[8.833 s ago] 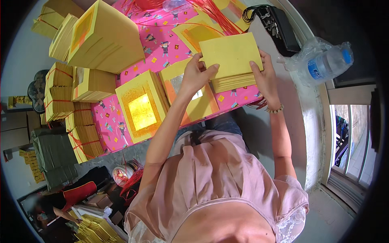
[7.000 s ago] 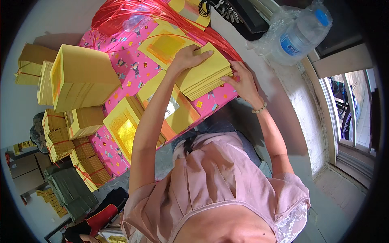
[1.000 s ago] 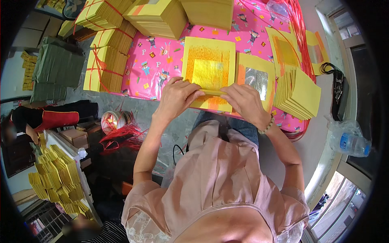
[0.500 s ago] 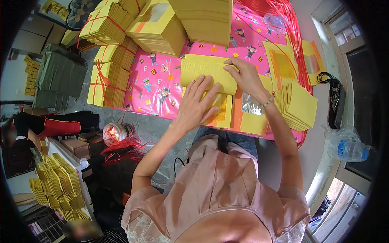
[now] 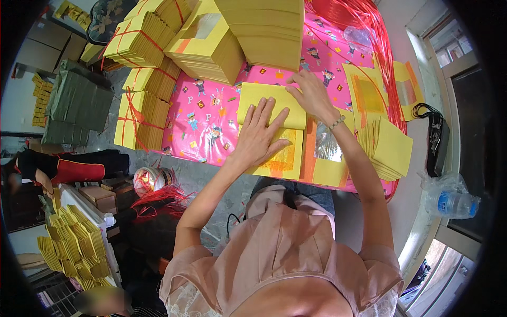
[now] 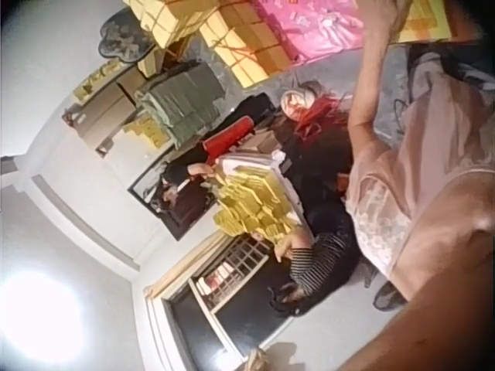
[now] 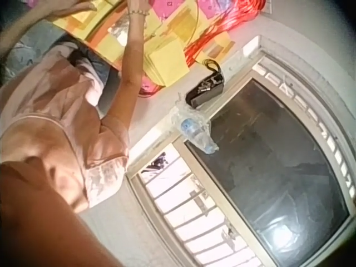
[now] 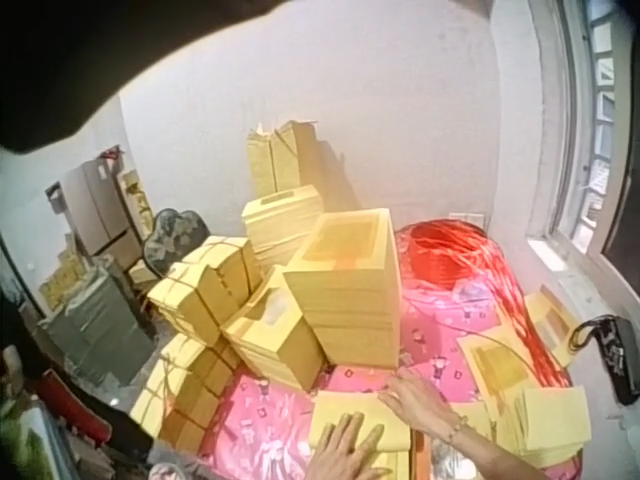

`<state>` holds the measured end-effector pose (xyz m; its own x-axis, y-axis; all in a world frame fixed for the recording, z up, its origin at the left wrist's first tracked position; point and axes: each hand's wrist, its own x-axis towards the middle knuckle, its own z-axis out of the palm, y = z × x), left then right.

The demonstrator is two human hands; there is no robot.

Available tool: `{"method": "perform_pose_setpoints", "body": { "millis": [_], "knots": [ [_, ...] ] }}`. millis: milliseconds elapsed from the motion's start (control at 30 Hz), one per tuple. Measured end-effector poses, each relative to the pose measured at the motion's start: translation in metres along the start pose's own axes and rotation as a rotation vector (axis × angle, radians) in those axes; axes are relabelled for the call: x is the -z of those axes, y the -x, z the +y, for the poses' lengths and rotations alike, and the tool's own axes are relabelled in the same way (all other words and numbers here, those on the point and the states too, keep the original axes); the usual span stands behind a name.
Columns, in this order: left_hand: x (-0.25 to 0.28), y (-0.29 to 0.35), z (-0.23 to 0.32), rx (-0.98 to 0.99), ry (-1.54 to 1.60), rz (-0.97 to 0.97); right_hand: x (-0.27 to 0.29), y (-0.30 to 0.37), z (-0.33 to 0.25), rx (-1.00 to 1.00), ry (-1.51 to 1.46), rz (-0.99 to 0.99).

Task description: Applying gold foil sheets onto yellow joss paper and stacking them.

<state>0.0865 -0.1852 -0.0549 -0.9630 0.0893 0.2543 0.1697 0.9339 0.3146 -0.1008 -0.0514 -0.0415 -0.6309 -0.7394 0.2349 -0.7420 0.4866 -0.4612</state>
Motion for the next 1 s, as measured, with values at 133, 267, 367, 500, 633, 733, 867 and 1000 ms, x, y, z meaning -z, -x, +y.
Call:
{"method": "perform_pose_setpoints", "body": {
  "millis": [133, 267, 367, 500, 633, 733, 867, 1000],
  "knots": [
    [0.000, -0.003, -0.001, -0.006, -0.002, -0.005, -0.013, -0.015, -0.005, 0.061, -0.140, -0.041],
    [0.001, -0.006, 0.000, 0.002, 0.003, -0.024, -0.028, -0.024, -0.004, 0.047, -0.245, -0.164],
    [-0.001, -0.005, -0.002, 0.002, 0.000, -0.025, -0.027, -0.024, -0.008, 0.024, -0.266, -0.233],
    [-0.001, -0.005, -0.003, 0.001, 0.000, -0.027, -0.027, -0.023, -0.009, 0.033, -0.243, -0.225],
    [-0.001, -0.006, -0.004, -0.002, 0.006, -0.033, -0.026, -0.021, -0.011, 0.052, -0.245, -0.172],
    [-0.002, -0.006, -0.004, -0.005, 0.007, -0.032, -0.031, -0.021, -0.007, 0.101, -0.219, -0.133],
    [-0.003, -0.005, -0.005, 0.001, 0.011, -0.030, -0.031, -0.023, -0.008, 0.071, -0.229, -0.185],
    [-0.002, -0.006, -0.003, 0.006, 0.023, -0.019, -0.031, -0.023, -0.007, 0.077, -0.221, -0.177]
  ]
}}
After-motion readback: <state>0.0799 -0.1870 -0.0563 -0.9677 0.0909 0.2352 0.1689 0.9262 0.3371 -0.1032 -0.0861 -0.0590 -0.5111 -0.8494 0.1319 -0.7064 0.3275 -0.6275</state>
